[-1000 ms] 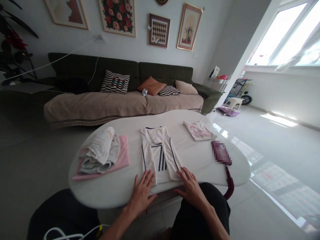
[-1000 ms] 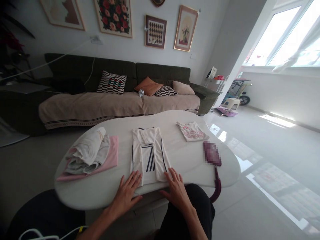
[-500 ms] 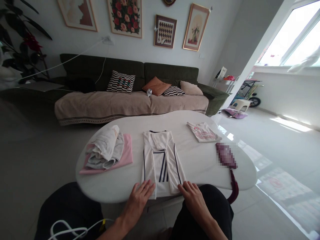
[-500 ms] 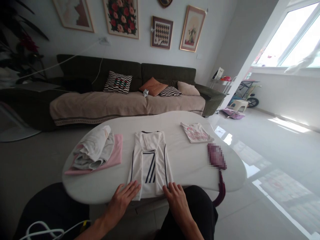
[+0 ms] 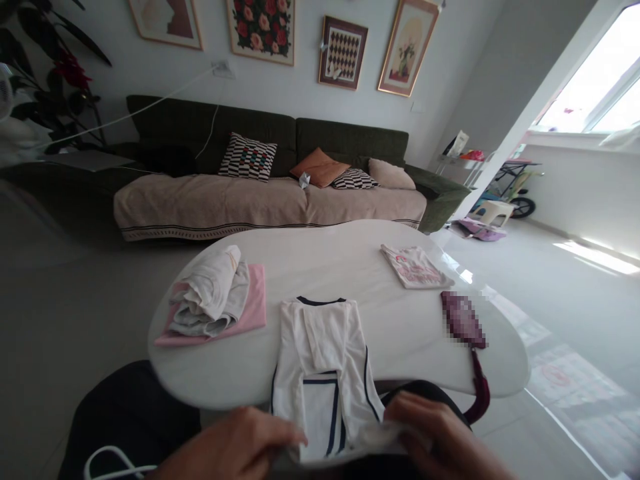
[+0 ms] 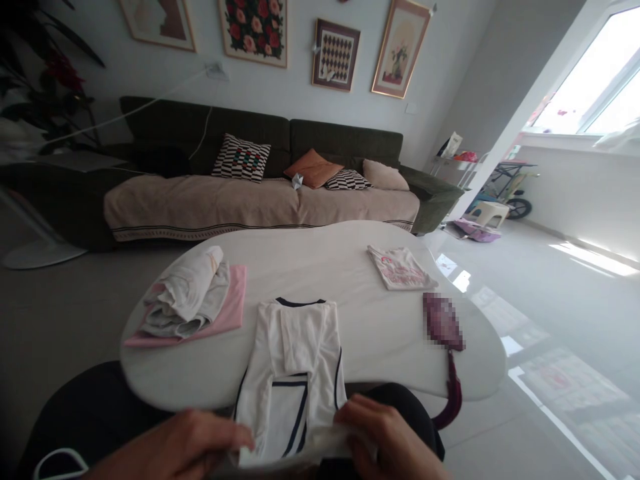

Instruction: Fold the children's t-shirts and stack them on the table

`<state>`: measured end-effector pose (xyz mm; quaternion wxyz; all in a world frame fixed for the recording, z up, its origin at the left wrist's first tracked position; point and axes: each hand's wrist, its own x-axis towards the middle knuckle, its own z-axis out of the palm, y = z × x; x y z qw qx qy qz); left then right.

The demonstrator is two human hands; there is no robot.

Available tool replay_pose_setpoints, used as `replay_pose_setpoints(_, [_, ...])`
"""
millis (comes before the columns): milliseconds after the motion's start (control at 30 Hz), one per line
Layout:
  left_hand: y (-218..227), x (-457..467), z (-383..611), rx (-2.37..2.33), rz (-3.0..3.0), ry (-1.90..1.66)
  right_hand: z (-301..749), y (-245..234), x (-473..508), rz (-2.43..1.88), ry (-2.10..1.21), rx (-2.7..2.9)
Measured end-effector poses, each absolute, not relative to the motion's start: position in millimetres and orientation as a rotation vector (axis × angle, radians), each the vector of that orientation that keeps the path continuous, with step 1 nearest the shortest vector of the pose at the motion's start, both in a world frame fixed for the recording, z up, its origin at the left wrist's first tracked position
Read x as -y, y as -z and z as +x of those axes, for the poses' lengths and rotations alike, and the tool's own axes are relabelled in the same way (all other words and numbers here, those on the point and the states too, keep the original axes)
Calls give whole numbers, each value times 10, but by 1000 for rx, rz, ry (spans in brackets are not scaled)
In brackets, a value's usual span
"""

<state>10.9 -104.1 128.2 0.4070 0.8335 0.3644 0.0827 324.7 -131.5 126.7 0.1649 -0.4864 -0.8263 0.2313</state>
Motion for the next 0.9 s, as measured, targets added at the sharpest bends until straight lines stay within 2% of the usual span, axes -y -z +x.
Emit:
replay_pose_setpoints(100, [-1241, 274, 290, -948, 2057, -261, 3274, -1234, 547, -1420, -763, 2245])
replay_pose_setpoints(300, [-735, -1007, 693, -1257, 1854, -98, 3214, -578, -772, -1715, -818, 2193])
replay_pose_setpoints(433, [-494, -1107, 641, -1267, 1876, -141, 3249, -347, -869, -1698, -803, 2203])
replay_pose_setpoints(667, [-477, -1242, 396, -1217, 1819, -153, 3241, -426, -1032, -1583, -775, 2279])
replay_pose_setpoints(900, [-228, -1372, 375, -1430, 1941, -329, 3198, -168, -1155, -1749, -620, 2180])
